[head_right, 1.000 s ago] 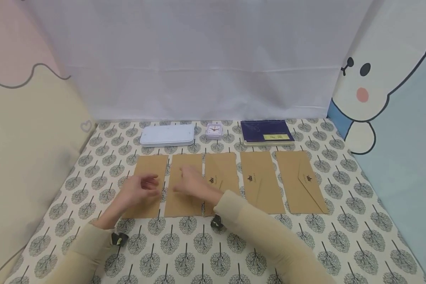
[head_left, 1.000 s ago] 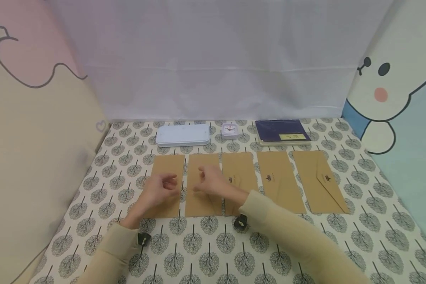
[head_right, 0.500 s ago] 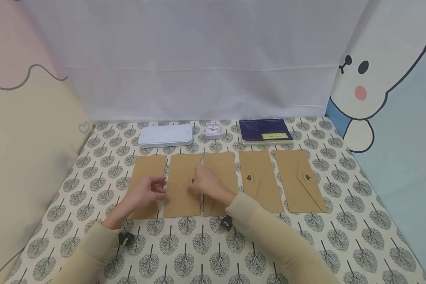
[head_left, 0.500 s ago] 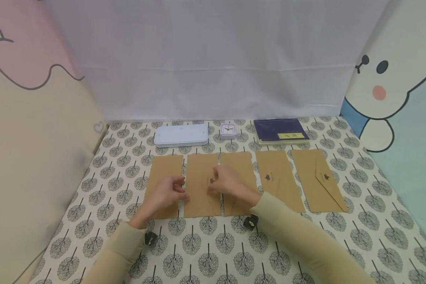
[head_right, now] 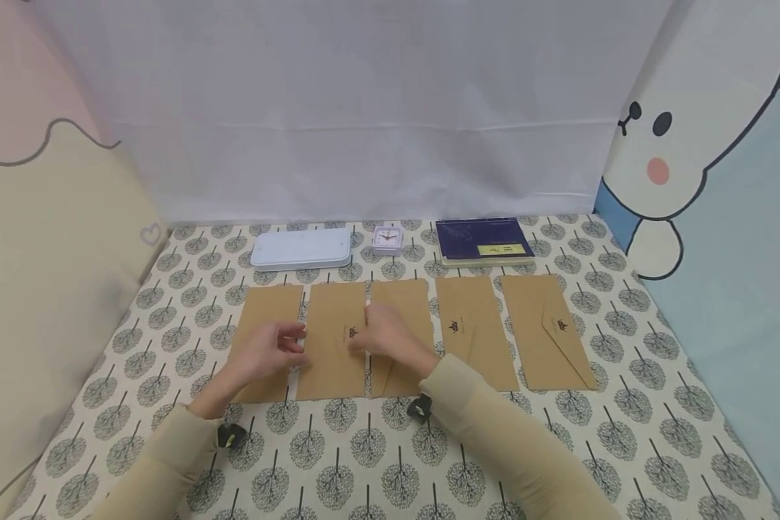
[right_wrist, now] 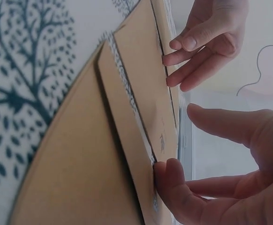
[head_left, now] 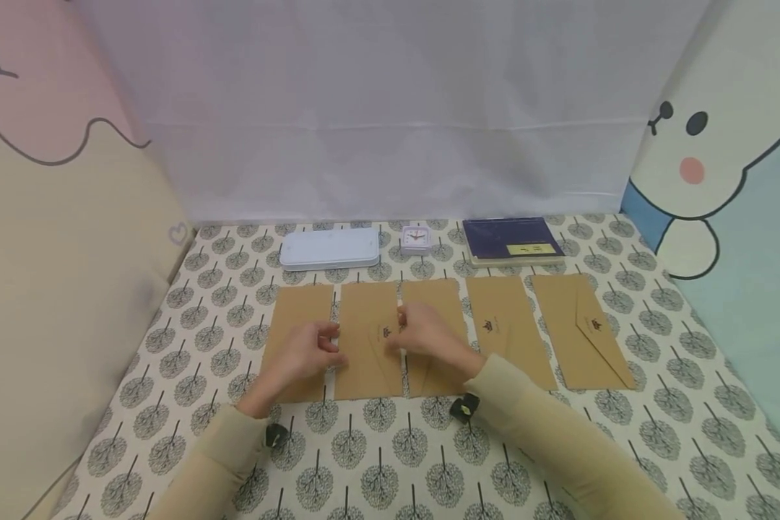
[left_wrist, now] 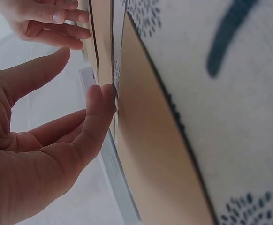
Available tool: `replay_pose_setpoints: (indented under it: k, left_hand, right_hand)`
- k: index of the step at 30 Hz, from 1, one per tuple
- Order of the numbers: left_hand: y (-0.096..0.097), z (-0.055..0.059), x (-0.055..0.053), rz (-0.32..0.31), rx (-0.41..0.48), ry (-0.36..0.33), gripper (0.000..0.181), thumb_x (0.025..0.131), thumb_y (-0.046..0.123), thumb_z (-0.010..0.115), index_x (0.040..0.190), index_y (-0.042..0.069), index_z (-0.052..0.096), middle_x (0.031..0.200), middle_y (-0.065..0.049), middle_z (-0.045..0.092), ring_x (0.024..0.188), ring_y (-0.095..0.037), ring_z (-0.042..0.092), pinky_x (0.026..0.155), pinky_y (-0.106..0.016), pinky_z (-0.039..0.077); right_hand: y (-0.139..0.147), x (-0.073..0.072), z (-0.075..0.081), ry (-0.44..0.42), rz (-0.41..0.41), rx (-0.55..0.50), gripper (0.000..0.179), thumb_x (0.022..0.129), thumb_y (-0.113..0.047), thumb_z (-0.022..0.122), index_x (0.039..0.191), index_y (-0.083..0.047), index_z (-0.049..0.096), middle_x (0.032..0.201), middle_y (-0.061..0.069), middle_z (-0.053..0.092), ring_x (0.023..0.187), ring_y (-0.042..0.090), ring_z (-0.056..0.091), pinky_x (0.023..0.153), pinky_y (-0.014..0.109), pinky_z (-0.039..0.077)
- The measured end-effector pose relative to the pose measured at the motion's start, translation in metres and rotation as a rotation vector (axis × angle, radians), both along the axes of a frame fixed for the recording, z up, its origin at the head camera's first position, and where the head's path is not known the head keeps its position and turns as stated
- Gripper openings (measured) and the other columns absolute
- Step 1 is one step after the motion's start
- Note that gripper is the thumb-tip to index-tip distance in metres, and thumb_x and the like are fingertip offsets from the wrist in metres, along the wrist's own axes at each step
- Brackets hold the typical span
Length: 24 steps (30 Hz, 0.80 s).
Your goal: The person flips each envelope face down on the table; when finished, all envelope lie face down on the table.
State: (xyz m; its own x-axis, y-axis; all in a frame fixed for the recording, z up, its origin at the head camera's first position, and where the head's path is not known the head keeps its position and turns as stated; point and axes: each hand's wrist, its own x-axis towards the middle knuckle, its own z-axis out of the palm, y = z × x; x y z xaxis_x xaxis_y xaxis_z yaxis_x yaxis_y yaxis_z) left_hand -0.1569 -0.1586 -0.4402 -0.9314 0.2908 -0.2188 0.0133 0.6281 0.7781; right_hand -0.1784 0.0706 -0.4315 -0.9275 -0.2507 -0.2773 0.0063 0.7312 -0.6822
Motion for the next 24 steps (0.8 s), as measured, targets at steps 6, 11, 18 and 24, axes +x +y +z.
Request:
replay_pose_setpoints:
  k: [6, 11, 18, 24]
  left_hand:
    - [0.0018, -0.0001, -0.0015, -0.01, -0.016, 0.011, 0.063, 0.075, 0.003, 0.078, 0.13, -0.009, 0.051, 0.12, -0.02, 0.06, 0.088, -0.02, 0.065, 0.071, -0.029, 0.054]
    - [0.0033, -0.0011, -0.0013, 0.016, -0.047, 0.017, 0.065, 0.074, 0.003, 0.079, 0.131, -0.008, 0.05, 0.121, -0.02, 0.059, 0.086, -0.019, 0.065, 0.069, -0.029, 0.054]
    - [0.0064, -0.0021, -0.0016, 0.038, -0.104, 0.03, 0.064, 0.074, 0.005, 0.08, 0.131, -0.004, 0.052, 0.121, -0.016, 0.06, 0.086, -0.017, 0.063, 0.07, -0.027, 0.054]
    - [0.0068, -0.004, -0.002, 0.037, -0.083, 0.039, 0.064, 0.072, 0.003, 0.079, 0.13, -0.005, 0.053, 0.122, -0.016, 0.06, 0.084, -0.016, 0.064, 0.067, -0.027, 0.054]
  right_hand:
    - [-0.001, -0.0026, 0.0001, -0.008, -0.035, 0.02, 0.041, 0.068, -0.026, 0.086, 0.074, -0.005, 0.052, 0.065, -0.001, 0.044, 0.057, 0.012, 0.039, 0.048, 0.024, 0.032]
    - [-0.0022, -0.002, 0.0009, -0.015, -0.024, -0.003, 0.05, 0.069, -0.026, 0.086, 0.064, -0.008, 0.039, 0.053, -0.004, 0.028, 0.047, 0.01, 0.027, 0.042, 0.023, 0.022]
    - [-0.004, -0.0006, -0.0018, -0.007, -0.049, -0.037, 0.049, 0.069, -0.022, 0.086, 0.064, -0.009, 0.038, 0.053, -0.004, 0.029, 0.046, 0.01, 0.027, 0.041, 0.023, 0.022]
    - [-0.0012, -0.0026, -0.0059, 0.013, -0.028, -0.046, 0.038, 0.071, -0.014, 0.083, 0.073, -0.003, 0.047, 0.056, -0.003, 0.034, 0.049, 0.011, 0.031, 0.045, 0.025, 0.025]
